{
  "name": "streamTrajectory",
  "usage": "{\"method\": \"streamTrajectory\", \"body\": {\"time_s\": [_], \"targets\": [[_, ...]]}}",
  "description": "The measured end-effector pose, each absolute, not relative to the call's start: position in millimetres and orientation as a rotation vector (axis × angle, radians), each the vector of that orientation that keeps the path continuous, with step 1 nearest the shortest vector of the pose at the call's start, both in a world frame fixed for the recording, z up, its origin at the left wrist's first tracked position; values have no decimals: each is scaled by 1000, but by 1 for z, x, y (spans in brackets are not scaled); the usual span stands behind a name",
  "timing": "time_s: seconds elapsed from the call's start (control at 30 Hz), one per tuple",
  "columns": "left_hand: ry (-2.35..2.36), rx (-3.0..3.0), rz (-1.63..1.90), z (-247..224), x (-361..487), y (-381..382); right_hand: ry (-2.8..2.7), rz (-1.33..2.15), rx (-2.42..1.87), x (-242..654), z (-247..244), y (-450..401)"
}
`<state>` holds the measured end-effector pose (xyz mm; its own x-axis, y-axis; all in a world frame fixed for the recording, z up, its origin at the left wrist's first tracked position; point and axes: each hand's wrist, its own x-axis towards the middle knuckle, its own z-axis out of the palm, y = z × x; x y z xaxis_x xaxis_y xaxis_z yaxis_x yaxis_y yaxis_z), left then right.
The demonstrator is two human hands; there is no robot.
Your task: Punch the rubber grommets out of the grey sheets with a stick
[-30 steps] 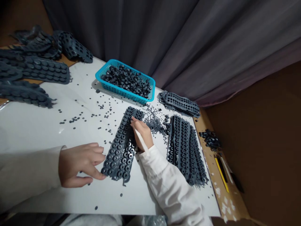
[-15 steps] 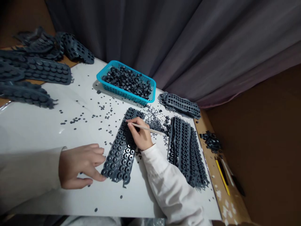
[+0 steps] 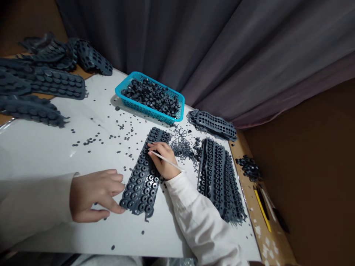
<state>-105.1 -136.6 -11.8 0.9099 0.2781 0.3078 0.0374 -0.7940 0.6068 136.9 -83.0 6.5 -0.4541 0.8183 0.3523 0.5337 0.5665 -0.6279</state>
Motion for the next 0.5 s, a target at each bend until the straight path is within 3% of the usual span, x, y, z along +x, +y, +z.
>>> {"method": "streamTrajectory", "body": {"time_s": [0.3, 0.5], "targets": [[211, 2454, 508, -12, -104, -137, -2363, 213, -1065, 146, -4, -71], [213, 2454, 516, -14, -104, -137, -2084, 266, -1139, 139, 15, -67]]}}
